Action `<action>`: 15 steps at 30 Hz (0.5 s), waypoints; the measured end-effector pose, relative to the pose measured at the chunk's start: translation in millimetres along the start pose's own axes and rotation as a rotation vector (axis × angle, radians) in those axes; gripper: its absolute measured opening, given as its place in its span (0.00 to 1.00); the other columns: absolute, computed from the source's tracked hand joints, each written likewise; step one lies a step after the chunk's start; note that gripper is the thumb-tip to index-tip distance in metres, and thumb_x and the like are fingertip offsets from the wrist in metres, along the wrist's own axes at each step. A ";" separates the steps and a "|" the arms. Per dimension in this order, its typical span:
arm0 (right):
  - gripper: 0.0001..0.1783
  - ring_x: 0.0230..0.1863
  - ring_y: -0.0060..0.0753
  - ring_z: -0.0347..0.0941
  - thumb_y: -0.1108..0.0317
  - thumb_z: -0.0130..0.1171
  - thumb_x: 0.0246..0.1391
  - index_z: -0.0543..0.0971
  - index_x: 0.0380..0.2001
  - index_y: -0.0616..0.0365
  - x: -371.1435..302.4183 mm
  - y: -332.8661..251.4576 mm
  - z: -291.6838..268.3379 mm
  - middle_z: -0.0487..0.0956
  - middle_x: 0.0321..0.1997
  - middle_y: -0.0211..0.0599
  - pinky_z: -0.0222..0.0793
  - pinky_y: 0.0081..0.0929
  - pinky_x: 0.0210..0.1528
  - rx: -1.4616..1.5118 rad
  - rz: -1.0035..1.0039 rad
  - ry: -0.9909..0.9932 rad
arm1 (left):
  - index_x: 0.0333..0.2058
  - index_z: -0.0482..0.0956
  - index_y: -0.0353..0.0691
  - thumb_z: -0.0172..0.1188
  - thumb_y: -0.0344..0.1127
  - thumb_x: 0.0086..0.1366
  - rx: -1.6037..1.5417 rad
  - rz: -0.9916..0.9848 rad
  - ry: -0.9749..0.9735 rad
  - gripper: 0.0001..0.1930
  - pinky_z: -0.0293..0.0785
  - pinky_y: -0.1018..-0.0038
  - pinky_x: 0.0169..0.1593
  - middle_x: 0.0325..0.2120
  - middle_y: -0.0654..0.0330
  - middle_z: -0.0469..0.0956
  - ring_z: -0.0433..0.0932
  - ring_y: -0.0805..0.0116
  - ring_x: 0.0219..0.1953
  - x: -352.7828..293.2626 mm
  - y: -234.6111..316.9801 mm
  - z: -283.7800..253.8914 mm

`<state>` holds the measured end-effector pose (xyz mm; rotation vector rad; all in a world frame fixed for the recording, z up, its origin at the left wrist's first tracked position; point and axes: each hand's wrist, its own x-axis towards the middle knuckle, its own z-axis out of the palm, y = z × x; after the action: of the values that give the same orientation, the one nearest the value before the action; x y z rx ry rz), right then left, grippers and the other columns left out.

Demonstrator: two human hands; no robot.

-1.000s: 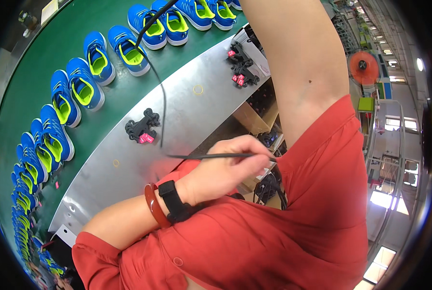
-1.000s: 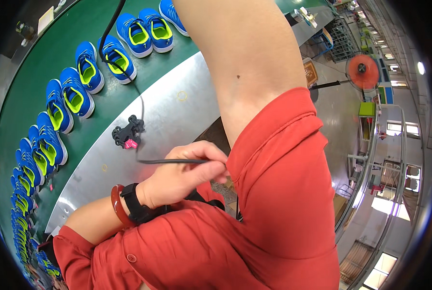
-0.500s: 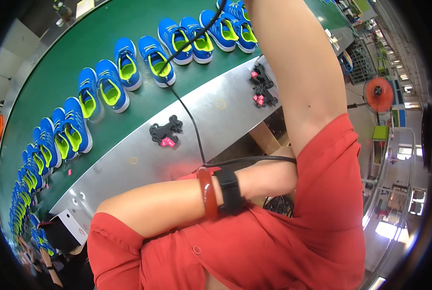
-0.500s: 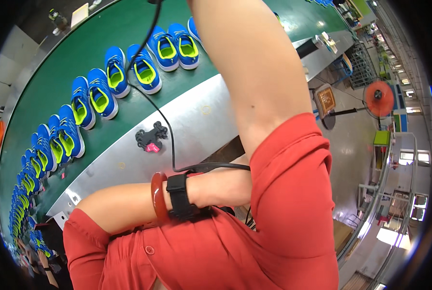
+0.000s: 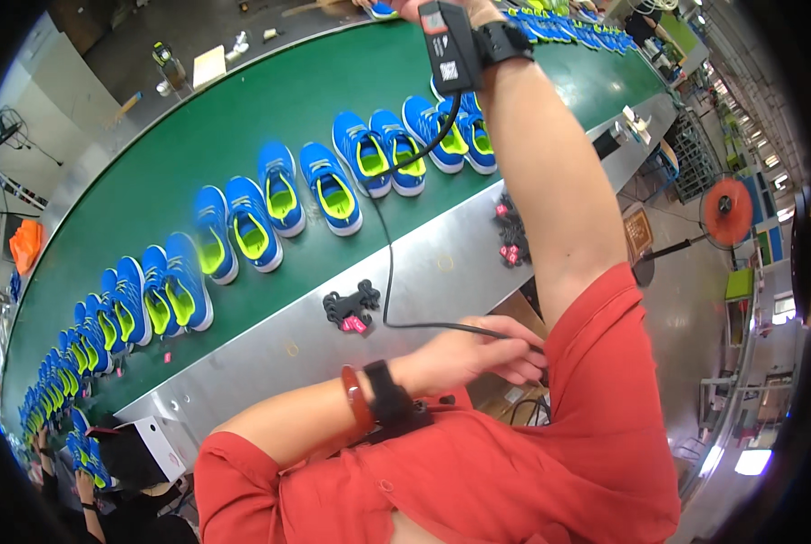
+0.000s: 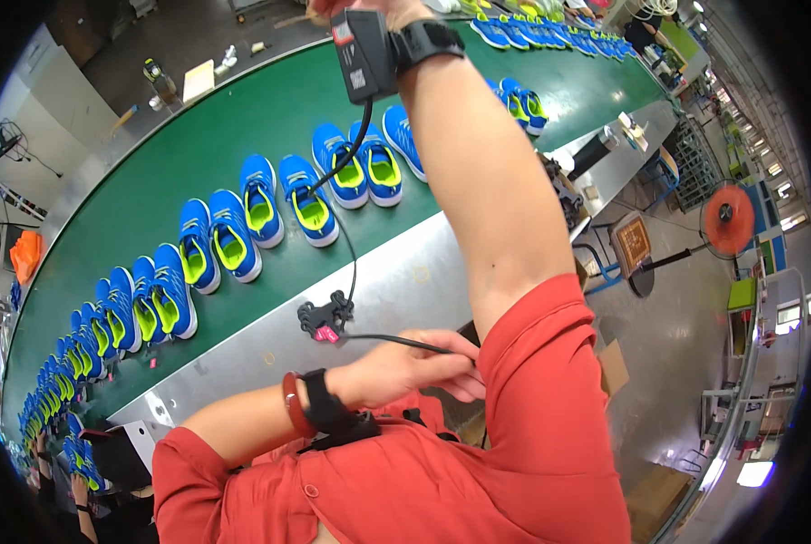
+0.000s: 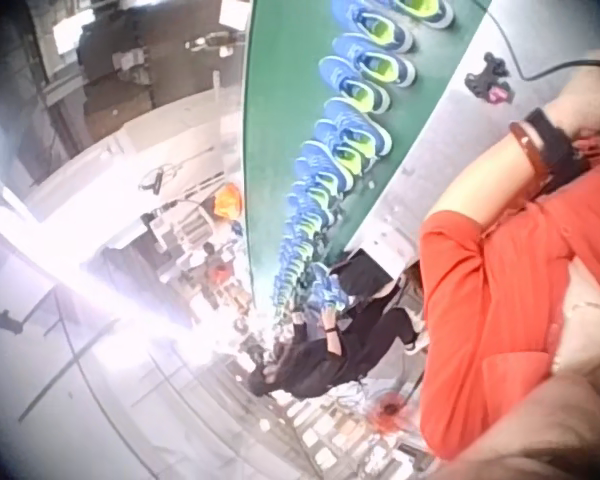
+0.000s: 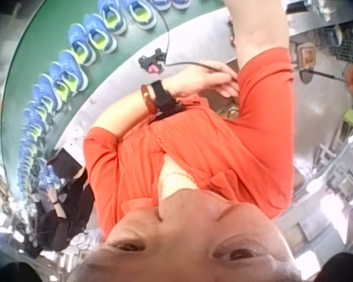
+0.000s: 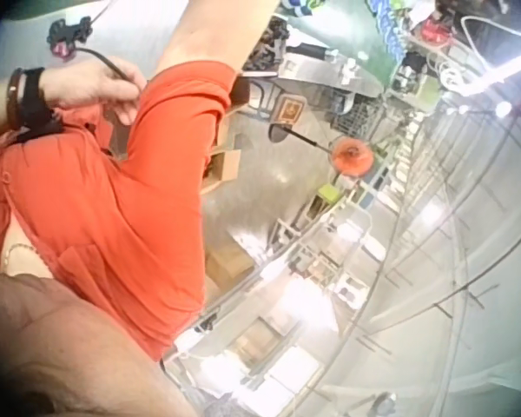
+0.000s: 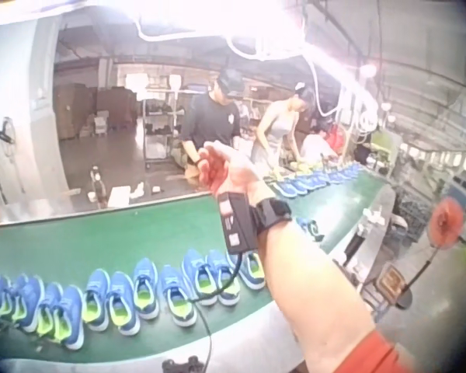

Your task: Insert shoe laces or clips into shoes on an assembly line conveyor.

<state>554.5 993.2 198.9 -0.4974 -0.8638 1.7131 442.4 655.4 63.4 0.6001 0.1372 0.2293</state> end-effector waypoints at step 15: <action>0.11 0.33 0.27 0.75 0.60 0.52 0.62 0.77 0.37 0.56 -12.3 21.6 50.1 0.80 0.34 0.32 0.71 0.27 0.36 0.002 0.024 -0.166 | 0.54 0.69 0.31 0.52 0.35 0.66 0.835 0.078 -0.133 0.21 0.65 0.70 0.57 0.55 0.52 0.70 0.68 0.63 0.56 23.3 5.9 42.7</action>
<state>509.3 963.7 213.8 -0.3684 -0.9775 1.7957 472.2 642.8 100.3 1.4499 0.0762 0.2014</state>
